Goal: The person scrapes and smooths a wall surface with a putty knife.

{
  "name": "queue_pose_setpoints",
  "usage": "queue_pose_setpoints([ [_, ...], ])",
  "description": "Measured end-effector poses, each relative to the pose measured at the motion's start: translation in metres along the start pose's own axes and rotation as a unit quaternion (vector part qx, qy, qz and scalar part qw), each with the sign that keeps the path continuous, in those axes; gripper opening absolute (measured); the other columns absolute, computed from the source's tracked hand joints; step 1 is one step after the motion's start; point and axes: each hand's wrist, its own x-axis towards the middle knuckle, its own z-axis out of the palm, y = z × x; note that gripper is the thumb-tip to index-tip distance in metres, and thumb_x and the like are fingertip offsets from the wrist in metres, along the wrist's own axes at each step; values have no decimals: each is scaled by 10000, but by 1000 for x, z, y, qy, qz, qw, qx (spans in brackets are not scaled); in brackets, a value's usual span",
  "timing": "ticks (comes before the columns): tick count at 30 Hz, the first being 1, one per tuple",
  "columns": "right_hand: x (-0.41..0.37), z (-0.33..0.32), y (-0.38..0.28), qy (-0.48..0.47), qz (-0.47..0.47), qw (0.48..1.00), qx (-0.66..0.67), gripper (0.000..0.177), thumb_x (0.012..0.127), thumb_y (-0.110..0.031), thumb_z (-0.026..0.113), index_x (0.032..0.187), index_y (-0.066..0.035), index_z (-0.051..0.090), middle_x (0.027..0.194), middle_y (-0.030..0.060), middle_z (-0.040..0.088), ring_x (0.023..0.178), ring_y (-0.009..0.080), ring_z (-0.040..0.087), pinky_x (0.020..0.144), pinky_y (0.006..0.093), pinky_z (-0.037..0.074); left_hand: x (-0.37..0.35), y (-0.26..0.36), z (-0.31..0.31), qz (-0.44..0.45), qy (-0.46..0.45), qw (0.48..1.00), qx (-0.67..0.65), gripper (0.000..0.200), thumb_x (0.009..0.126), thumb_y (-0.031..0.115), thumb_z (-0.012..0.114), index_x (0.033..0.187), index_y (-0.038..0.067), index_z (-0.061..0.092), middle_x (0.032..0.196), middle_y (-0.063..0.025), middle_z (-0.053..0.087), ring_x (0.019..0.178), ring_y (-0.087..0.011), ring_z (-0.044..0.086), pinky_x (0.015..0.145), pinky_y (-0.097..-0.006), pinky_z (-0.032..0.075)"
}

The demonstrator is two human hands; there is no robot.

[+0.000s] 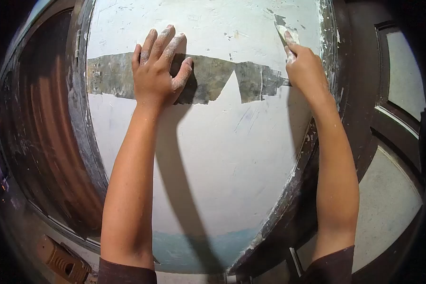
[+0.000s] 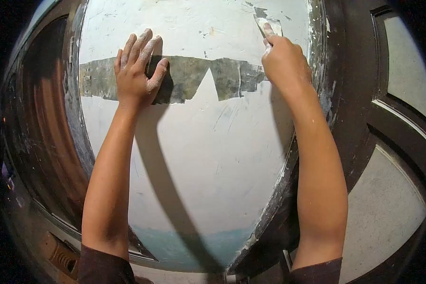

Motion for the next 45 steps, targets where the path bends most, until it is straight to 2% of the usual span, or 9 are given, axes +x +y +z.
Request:
queue_pose_setpoints([
  [5,11,-1,-1,-19,5,1000,-11,462,905,-122,531,1342,-143,680,1248,230,702,1163,439,661,1016,524,511,-1,-1,-1,2,-8,1000,9,500,942,460,637,1412,288,627,1586,45,483,1519,-257,353,1258,-501,182],
  [6,15,-6,-10,-59,45,997,-10,465,905,-124,527,1343,-148,681,1237,228,707,1151,436,669,1012,519,514,-1,-1,-2,4,-13,1000,12,513,955,462,625,1436,285,608,1594,42,474,1523,-257,346,1259,-499,179],
  [14,8,-2,-11,9,13,999,-36,449,927,-161,524,1348,-155,679,1209,234,719,1140,436,680,1006,556,510,0,-2,1,3,-4,1000,5,508,944,458,635,1424,292,616,1579,45,488,1518,-258,352,1255,-509,187],
  [18,23,-3,-18,-19,35,999,22,445,932,-168,531,1353,-136,671,1240,240,706,1161,433,671,999,531,519,0,-2,0,6,-15,1000,11,524,966,470,616,1460,297,583,1596,45,467,1528,-258,334,1260,-511,174],
  [22,15,-1,-11,-9,8,1000,-7,456,927,-151,517,1357,-117,665,1263,230,699,1173,427,665,1015,523,512,-1,-2,0,-2,-13,1000,4,524,963,467,619,1459,301,584,1595,43,470,1529,-257,333,1257,-510,176],
  [31,7,-7,-17,-40,49,998,-18,466,933,-146,512,1376,-153,656,1270,221,697,1183,419,661,1034,534,501,0,-2,-1,2,-15,1000,4,524,955,453,633,1451,290,592,1588,44,481,1521,-262,349,1257,-503,183],
  [32,7,-5,-15,-36,40,998,-23,471,926,-137,508,1372,-151,658,1267,221,699,1184,424,659,1034,534,500,1,-1,-1,-5,-2,1000,-8,484,915,431,657,1376,281,652,1565,42,507,1507,-259,371,1254,-508,197],
  [35,14,-9,-21,-69,56,996,-8,477,914,-125,512,1367,-148,660,1253,226,703,1176,432,661,1028,539,501,0,-1,0,-2,5,1000,-8,482,916,427,658,1374,277,653,1564,44,506,1505,-255,374,1254,-502,201],
  [45,16,-2,-21,-23,9,999,-29,461,910,-145,537,1351,-130,670,1231,248,705,1152,435,672,1012,538,513,0,-3,1,-5,11,1000,-22,489,903,433,673,1367,280,661,1553,41,520,1498,-255,385,1252,-501,196],
])
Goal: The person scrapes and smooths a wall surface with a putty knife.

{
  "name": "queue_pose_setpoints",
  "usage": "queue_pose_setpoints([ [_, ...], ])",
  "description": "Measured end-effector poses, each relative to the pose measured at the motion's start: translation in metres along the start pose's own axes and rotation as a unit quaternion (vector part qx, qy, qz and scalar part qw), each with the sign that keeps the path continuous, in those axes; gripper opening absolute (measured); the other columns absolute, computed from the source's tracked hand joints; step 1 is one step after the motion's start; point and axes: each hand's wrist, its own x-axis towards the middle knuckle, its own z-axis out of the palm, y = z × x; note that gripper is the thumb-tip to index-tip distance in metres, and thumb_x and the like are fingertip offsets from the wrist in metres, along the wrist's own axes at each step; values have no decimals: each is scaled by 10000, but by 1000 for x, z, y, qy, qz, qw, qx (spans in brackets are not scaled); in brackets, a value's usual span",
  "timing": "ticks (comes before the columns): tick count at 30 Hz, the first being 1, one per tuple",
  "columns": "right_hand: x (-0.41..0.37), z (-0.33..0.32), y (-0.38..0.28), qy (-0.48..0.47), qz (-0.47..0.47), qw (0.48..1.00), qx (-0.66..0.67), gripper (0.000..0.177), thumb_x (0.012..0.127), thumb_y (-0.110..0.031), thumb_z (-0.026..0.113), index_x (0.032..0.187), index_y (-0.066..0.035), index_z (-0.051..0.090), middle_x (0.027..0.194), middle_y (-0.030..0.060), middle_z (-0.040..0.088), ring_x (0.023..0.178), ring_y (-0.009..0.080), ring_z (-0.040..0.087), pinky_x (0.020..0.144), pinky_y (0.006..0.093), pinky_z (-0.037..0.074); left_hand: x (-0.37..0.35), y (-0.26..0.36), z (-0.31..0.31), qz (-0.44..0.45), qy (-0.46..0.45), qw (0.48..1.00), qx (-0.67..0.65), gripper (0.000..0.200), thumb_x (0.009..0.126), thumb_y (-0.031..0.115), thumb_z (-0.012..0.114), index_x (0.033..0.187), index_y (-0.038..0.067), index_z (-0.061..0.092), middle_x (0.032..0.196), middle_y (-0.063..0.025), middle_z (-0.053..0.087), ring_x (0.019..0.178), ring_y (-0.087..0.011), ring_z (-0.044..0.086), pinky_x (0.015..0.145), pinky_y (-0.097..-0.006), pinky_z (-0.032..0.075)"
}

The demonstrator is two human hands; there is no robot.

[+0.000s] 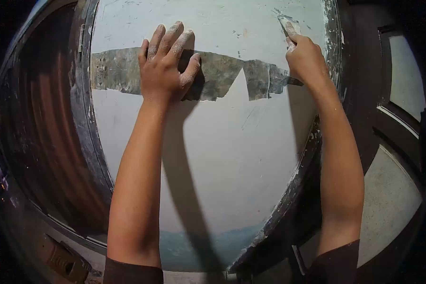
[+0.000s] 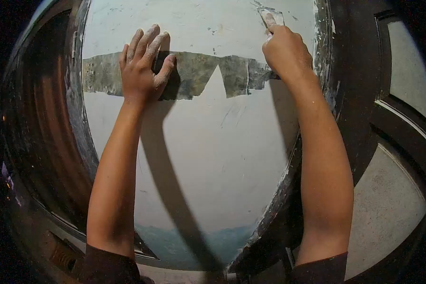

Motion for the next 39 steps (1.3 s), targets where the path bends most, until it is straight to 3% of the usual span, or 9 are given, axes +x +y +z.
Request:
queue_pose_setpoints([
  [5,-3,-3,1,-15,17,1000,-3,477,908,-139,520,1363,-111,660,1235,261,699,1160,435,667,1009,522,517,-1,0,1,-2,8,1000,-3,481,906,426,669,1362,275,664,1547,39,528,1495,-254,389,1249,-502,206],
  [7,6,-2,0,19,-26,999,-16,471,910,-140,518,1356,-124,667,1235,262,698,1163,432,667,1002,523,521,-1,1,0,0,9,1000,5,480,904,426,668,1359,271,668,1544,38,530,1493,-258,391,1249,-505,208],
  [11,16,1,1,41,-16,999,8,445,929,-161,520,1344,-127,677,1204,273,704,1142,441,673,995,526,519,2,1,1,3,9,1000,9,478,903,424,668,1356,274,667,1545,38,528,1490,-261,394,1247,-504,210],
  [16,-7,-5,2,-16,8,1000,-2,444,933,-135,510,1347,-114,671,1223,253,704,1146,449,665,1010,534,509,0,1,1,3,13,1000,6,468,906,428,665,1347,272,674,1545,38,529,1487,-262,400,1247,-500,204],
  [21,3,-1,-3,9,-6,1000,8,447,928,-137,520,1350,-121,668,1227,249,704,1147,443,669,1011,533,510,0,2,-1,4,9,1000,3,481,903,424,678,1360,275,666,1545,34,529,1484,-266,404,1241,-502,206],
  [22,4,-2,-6,3,-1,1000,15,449,925,-137,525,1350,-124,668,1233,246,703,1152,440,668,1014,531,510,0,1,-2,-1,-7,1000,6,482,946,441,642,1402,283,638,1565,38,509,1507,-248,372,1249,-499,192],
  [28,-12,0,-6,-7,-1,1000,-3,472,910,-102,508,1356,-117,662,1236,250,701,1161,435,668,1016,527,511,0,1,0,0,6,1000,-3,475,901,420,665,1351,267,669,1541,36,531,1485,-268,399,1243,-509,214],
  [39,2,3,-8,0,-6,1000,4,419,961,-142,481,1335,-107,667,1249,245,697,1171,439,665,1004,541,515,0,0,-2,-4,-8,1000,5,483,949,445,645,1407,291,632,1571,45,501,1511,-248,368,1250,-508,194],
])
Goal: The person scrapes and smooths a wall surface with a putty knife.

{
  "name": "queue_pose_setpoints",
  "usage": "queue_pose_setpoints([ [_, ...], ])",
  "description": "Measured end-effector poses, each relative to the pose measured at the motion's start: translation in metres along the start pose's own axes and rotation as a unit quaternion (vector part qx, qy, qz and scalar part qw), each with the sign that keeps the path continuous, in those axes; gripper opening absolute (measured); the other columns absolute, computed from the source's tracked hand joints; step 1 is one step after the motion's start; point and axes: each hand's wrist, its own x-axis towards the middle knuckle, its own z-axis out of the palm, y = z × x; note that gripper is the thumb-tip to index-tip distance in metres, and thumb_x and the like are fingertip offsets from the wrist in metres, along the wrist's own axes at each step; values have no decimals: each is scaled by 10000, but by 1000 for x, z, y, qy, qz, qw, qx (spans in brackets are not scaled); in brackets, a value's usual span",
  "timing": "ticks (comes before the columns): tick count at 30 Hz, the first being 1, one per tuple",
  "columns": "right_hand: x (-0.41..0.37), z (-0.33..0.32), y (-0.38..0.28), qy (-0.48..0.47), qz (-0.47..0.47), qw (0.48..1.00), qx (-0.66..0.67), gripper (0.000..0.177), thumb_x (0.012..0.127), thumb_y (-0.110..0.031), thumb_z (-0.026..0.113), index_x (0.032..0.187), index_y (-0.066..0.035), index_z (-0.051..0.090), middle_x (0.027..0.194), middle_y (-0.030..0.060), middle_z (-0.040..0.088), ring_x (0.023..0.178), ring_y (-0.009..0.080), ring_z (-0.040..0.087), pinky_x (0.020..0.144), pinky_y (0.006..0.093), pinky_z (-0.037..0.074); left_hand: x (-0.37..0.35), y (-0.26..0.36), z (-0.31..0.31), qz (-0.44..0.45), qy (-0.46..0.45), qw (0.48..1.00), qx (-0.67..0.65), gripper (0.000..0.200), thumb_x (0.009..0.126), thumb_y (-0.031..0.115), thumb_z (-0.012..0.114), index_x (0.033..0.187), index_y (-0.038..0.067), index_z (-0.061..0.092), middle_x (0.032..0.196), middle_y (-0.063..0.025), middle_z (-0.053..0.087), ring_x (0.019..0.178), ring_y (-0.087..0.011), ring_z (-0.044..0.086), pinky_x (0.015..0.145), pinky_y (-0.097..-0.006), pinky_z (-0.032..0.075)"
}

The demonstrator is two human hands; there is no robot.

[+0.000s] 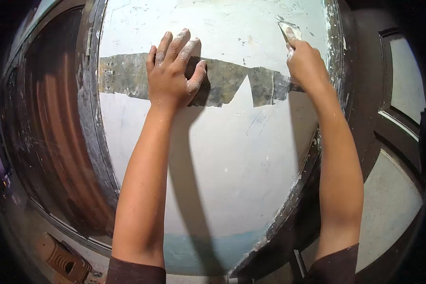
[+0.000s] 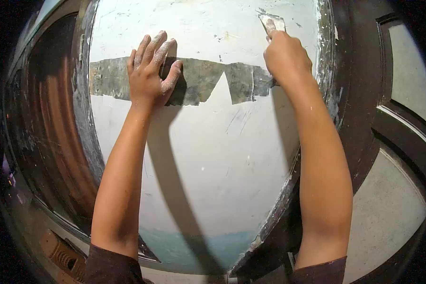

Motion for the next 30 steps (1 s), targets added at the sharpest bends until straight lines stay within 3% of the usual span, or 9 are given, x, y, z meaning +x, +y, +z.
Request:
queue_pose_setpoints([
  [3,5,-3,-6,-23,19,1000,-8,374,1022,-188,464,1324,-107,670,1259,243,693,1177,438,662,1006,545,511,0,2,1,6,11,1000,2,474,905,421,671,1355,271,668,1551,34,522,1490,-270,397,1248,-511,208],
  [16,-9,-1,-3,-13,1,999,-41,421,1084,-304,374,1299,-94,669,1266,258,681,1176,454,652,1009,549,502,-1,0,1,7,-2,1000,10,487,947,429,644,1411,285,627,1571,41,502,1508,-258,370,1252,-492,190],
  [17,-8,1,0,-14,0,1000,-19,411,1071,-293,393,1303,-97,669,1269,262,678,1184,452,649,1014,549,498,-1,0,3,5,16,1000,-3,467,910,426,661,1347,261,673,1543,32,529,1487,-263,398,1241,-507,216],
  [20,-5,-4,-9,-8,11,1000,-7,392,1055,-266,416,1292,-87,672,1256,261,684,1168,451,656,1008,555,499,0,2,0,6,11,1000,6,471,907,428,664,1348,262,674,1548,32,525,1487,-266,400,1241,-508,216],
  [22,2,-9,-15,-45,24,999,-7,384,1048,-248,423,1281,-72,672,1239,259,692,1149,455,664,998,562,503,-1,2,0,1,-7,1000,14,490,945,433,650,1409,277,630,1569,38,503,1512,-254,366,1251,-490,191],
  [30,-4,-3,-11,-16,-2,1000,-13,383,1021,-193,429,1290,-73,674,1226,258,700,1146,452,672,984,558,516,0,2,0,6,-2,1000,11,503,947,444,645,1422,281,617,1566,44,507,1506,-256,375,1250,-498,192],
])
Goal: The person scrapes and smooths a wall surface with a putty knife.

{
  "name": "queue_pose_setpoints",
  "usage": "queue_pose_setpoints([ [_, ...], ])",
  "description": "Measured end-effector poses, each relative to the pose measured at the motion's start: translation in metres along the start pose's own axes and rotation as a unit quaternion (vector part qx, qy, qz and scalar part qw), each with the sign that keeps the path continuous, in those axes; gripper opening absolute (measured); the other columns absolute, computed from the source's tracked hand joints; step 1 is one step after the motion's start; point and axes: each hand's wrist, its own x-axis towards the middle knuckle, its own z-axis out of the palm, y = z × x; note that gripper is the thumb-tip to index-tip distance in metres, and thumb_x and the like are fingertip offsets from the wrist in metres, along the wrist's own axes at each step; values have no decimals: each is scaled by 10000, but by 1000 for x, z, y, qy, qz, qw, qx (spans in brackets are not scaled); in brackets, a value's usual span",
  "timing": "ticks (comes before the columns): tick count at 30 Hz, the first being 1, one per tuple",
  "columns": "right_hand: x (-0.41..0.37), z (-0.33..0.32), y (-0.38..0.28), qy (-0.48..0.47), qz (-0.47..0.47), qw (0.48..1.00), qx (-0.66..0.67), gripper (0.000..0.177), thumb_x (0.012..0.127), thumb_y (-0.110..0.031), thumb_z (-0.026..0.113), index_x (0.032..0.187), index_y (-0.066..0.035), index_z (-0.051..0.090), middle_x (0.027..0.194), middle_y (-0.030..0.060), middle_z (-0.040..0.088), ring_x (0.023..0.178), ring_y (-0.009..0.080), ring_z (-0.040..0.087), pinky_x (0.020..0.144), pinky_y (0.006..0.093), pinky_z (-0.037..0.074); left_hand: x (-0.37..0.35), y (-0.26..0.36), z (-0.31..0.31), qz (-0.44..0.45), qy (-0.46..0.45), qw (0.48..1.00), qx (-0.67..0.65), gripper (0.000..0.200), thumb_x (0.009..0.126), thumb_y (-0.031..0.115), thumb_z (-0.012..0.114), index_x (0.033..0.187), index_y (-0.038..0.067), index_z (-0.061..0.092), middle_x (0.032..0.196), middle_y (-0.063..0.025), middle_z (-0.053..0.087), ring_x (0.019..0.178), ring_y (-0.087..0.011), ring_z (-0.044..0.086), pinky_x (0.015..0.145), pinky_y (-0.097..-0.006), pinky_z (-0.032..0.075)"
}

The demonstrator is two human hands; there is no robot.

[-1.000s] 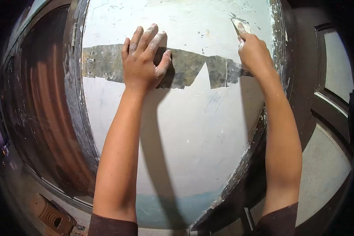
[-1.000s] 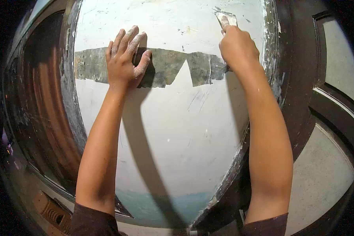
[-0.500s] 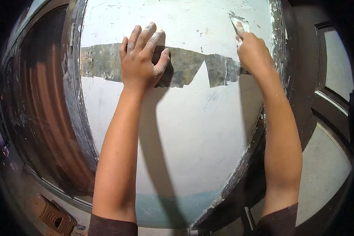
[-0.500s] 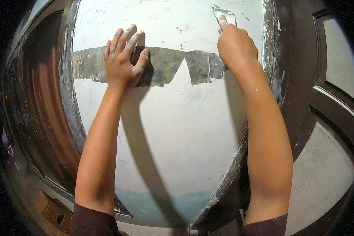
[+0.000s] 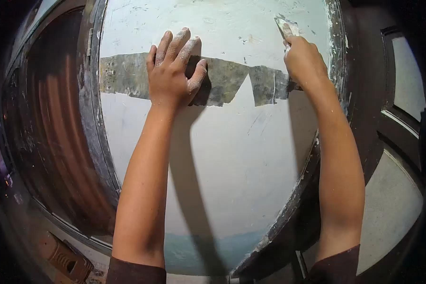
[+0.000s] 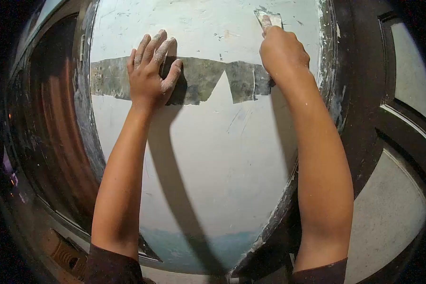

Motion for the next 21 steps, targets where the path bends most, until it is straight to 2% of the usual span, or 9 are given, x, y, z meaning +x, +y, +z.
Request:
queue_pose_setpoints([
  [12,5,4,1,4,3,999,33,396,996,-167,470,1336,-112,665,1249,248,696,1180,450,655,1015,542,502,1,-1,1,-1,-1,1000,-2,510,944,449,640,1425,281,614,1563,32,511,1506,-262,375,1249,-499,193],
  [19,6,-2,-5,-18,18,1000,18,409,1000,-157,441,1342,-108,660,1252,238,698,1179,438,661,1019,555,504,0,0,1,3,-3,1000,4,513,940,439,650,1424,274,614,1568,35,501,1510,-264,367,1244,-510,197],
  [21,1,1,-5,4,13,999,35,398,1009,-170,441,1333,-108,664,1247,233,702,1170,443,665,1007,556,513,0,0,1,-4,2,1000,-9,483,918,429,655,1374,268,655,1566,24,504,1505,-273,375,1252,-507,195],
])
